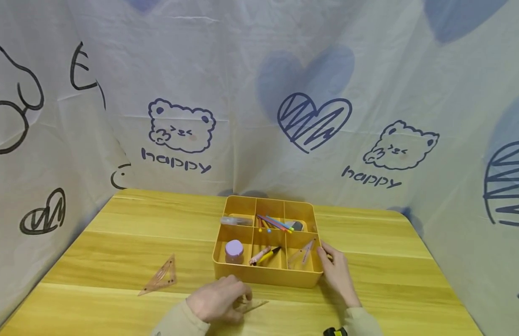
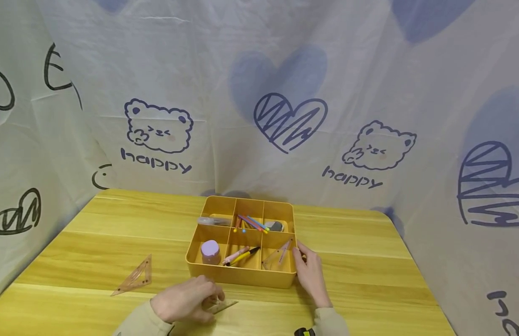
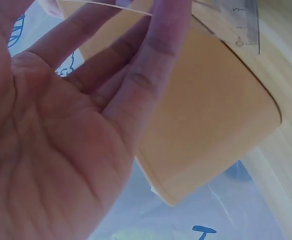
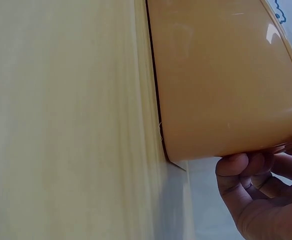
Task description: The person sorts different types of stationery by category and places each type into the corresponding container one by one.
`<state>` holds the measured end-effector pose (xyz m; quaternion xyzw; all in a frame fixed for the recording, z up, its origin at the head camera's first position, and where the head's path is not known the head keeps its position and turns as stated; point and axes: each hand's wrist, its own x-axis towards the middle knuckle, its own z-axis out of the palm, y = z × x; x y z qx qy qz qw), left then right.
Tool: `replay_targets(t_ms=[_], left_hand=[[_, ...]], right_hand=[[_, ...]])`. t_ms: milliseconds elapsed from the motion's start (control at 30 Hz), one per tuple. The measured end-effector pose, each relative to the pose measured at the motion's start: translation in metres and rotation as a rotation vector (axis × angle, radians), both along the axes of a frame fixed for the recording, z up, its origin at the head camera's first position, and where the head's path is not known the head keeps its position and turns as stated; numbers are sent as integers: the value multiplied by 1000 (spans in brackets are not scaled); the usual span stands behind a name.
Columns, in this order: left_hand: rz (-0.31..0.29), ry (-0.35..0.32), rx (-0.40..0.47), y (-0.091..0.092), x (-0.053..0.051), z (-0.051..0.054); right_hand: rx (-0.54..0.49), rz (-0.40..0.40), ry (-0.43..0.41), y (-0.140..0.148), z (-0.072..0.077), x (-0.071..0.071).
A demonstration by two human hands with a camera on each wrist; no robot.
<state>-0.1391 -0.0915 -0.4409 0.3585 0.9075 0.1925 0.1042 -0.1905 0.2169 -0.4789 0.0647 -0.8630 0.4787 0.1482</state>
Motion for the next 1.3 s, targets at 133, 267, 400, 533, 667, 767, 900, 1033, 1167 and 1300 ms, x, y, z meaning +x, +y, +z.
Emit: replay_targets(t_ms=[133, 267, 400, 533, 667, 767, 900, 1033, 1167, 1300], left_hand=[[-12, 27, 18, -1, 2, 2], [-37, 70, 20, -2, 4, 6], [-68, 146, 0, -1, 8, 11], [-109, 173, 25, 1, 11, 19], [-182, 164, 166, 3, 9, 24], [-215, 162, 259, 6, 6, 28], [-176, 170, 300, 11, 4, 35], [-91, 202, 295, 22, 1, 46], [-35, 237, 276, 34, -4, 56], [-22, 262, 303, 47, -11, 62]], right_hand=[[-28, 0, -64, -1, 2, 0], [-36, -1, -91, -1, 4, 1], [-41, 3, -95, -1, 5, 3], [-39, 1, -98, -2, 3, 2], [-43, 3, -106, -2, 2, 1], [-48, 6, -114, -3, 2, 1], [-45, 4, -113, -2, 2, 1], [-60, 4, -118, -2, 4, 2], [-70, 13, -126, -2, 6, 3], [-68, 11, -130, -2, 5, 4]])
